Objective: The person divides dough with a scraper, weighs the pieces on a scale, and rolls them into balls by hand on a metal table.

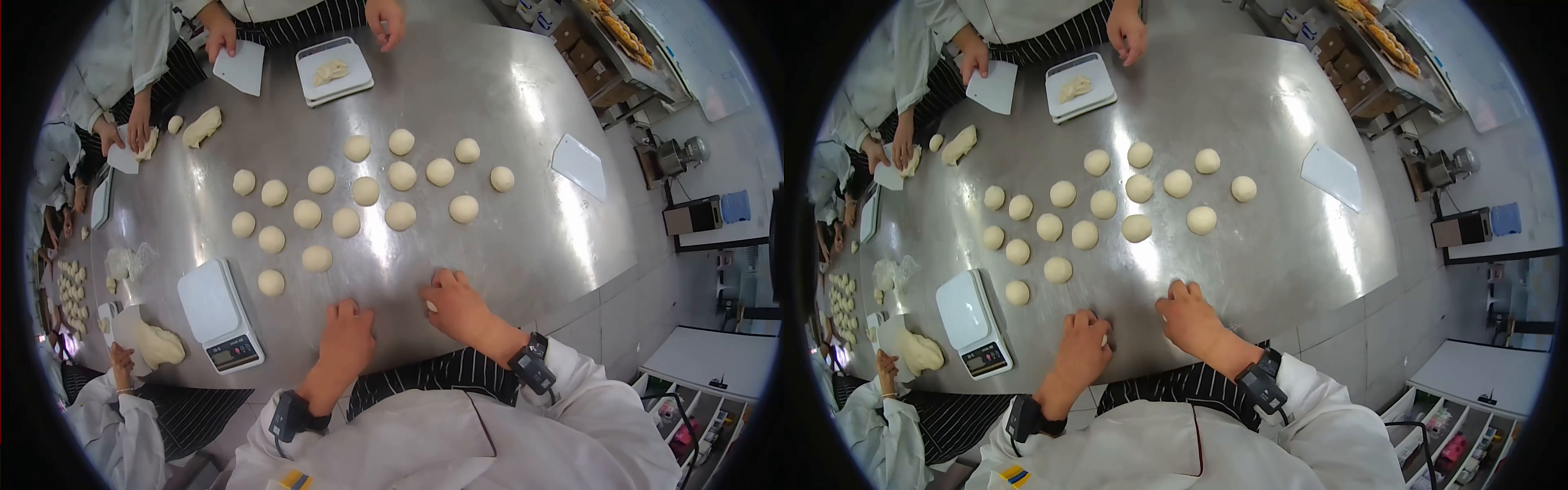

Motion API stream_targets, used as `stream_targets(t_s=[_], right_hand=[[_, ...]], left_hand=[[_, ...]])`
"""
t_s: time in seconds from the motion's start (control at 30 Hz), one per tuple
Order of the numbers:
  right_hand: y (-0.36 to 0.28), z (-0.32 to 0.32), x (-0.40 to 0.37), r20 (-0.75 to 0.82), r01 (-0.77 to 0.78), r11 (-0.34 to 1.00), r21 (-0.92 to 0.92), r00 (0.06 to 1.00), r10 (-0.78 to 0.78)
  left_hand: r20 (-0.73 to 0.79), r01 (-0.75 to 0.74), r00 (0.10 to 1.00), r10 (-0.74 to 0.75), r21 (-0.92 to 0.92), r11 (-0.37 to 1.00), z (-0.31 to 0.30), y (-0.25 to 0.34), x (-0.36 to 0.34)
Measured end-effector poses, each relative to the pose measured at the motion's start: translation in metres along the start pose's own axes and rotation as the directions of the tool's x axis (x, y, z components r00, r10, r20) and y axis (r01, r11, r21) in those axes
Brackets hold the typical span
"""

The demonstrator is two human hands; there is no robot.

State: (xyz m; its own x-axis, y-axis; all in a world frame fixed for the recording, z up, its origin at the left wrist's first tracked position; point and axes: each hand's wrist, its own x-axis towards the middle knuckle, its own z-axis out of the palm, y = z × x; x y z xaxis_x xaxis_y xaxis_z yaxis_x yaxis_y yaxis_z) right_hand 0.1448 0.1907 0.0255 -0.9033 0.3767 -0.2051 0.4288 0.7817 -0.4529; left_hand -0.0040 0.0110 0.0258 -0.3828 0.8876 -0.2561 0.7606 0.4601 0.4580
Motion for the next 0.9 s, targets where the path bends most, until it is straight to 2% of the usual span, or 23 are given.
stream_targets(t_s=[0.07,0.17,0.23,0.27,0.33,0.4,0.43,0.5,0.57,0.6,0.63,0.7,0.77,0.8,0.87,0.9], right_hand=[[0.001,-0.007,0.004,0.057,-0.045,0.991,0.124,0.998,0.038],[0.0,-0.03,0.01,0.072,-0.046,0.977,0.207,0.997,0.031],[0.004,-0.06,0.021,0.011,-0.032,0.963,0.268,0.999,0.031],[0.01,-0.077,0.029,-0.04,-0.015,0.945,0.327,0.999,0.029],[0.034,-0.113,0.053,-0.171,0.013,0.949,0.316,0.984,0.044],[0.064,-0.147,0.083,-0.238,-0.079,0.956,0.282,0.96,0.149],[0.078,-0.162,0.094,-0.252,-0.073,0.958,0.279,0.957,0.146],[0.103,-0.183,0.118,-0.288,-0.211,0.954,0.213,0.92,0.267],[0.124,-0.19,0.139,-0.301,-0.233,0.958,0.166,0.914,0.274],[0.136,-0.191,0.147,-0.295,-0.268,0.956,0.121,0.91,0.292],[0.145,-0.185,0.155,-0.301,-0.258,0.959,0.117,0.911,0.282],[0.162,-0.165,0.172,-0.166,-0.339,0.938,0.074,0.923,0.346],[0.177,-0.142,0.179,-0.168,-0.31,0.946,0.092,0.932,0.321],[0.182,-0.132,0.18,-0.16,-0.285,0.952,0.11,0.94,0.3],[0.184,-0.13,0.181,-0.159,-0.271,0.957,0.106,0.945,0.285],[0.184,-0.131,0.179,-0.164,-0.289,0.951,0.107,0.939,0.303]], left_hand=[[-0.004,-0.01,1.0,0.01,0.001,1.0,-0.003,0.0,0.003],[-0.001,-0.028,1.0,0.028,-0.046,0.999,-0.024,0.012,0.013],[-0.113,-0.106,0.99,0.089,-0.159,0.981,-0.051,0.029,0.026],[-0.115,-0.116,0.989,0.098,-0.155,0.981,-0.067,0.039,0.039],[-0.237,-0.275,0.944,0.228,-0.188,0.943,-0.101,0.059,0.081],[-0.26,-0.324,0.927,0.272,-0.187,0.927,-0.117,0.072,0.135],[-0.27,-0.336,0.92,0.284,-0.171,0.926,-0.121,0.078,0.166],[-0.297,-0.355,0.906,0.303,-0.14,0.924,-0.124,0.089,0.224],[-0.115,-0.236,0.967,0.226,-0.089,0.968,-0.124,0.099,0.275],[-0.129,-0.242,0.964,0.231,-0.081,0.967,-0.115,0.1,0.297],[-0.08,-0.198,0.978,0.193,-0.048,0.979,-0.101,0.097,0.318],[-0.05,-0.149,0.988,0.148,-0.007,0.989,-0.083,0.092,0.348],[0.102,-0.131,0.988,0.117,0.146,0.981,-0.069,0.085,0.357],[0.082,-0.108,0.992,0.096,0.148,0.983,-0.065,0.081,0.359],[0.068,-0.223,0.974,0.215,0.149,0.963,-0.065,0.077,0.355],[0.082,-0.22,0.974,0.209,0.154,0.963,-0.067,0.078,0.35]])
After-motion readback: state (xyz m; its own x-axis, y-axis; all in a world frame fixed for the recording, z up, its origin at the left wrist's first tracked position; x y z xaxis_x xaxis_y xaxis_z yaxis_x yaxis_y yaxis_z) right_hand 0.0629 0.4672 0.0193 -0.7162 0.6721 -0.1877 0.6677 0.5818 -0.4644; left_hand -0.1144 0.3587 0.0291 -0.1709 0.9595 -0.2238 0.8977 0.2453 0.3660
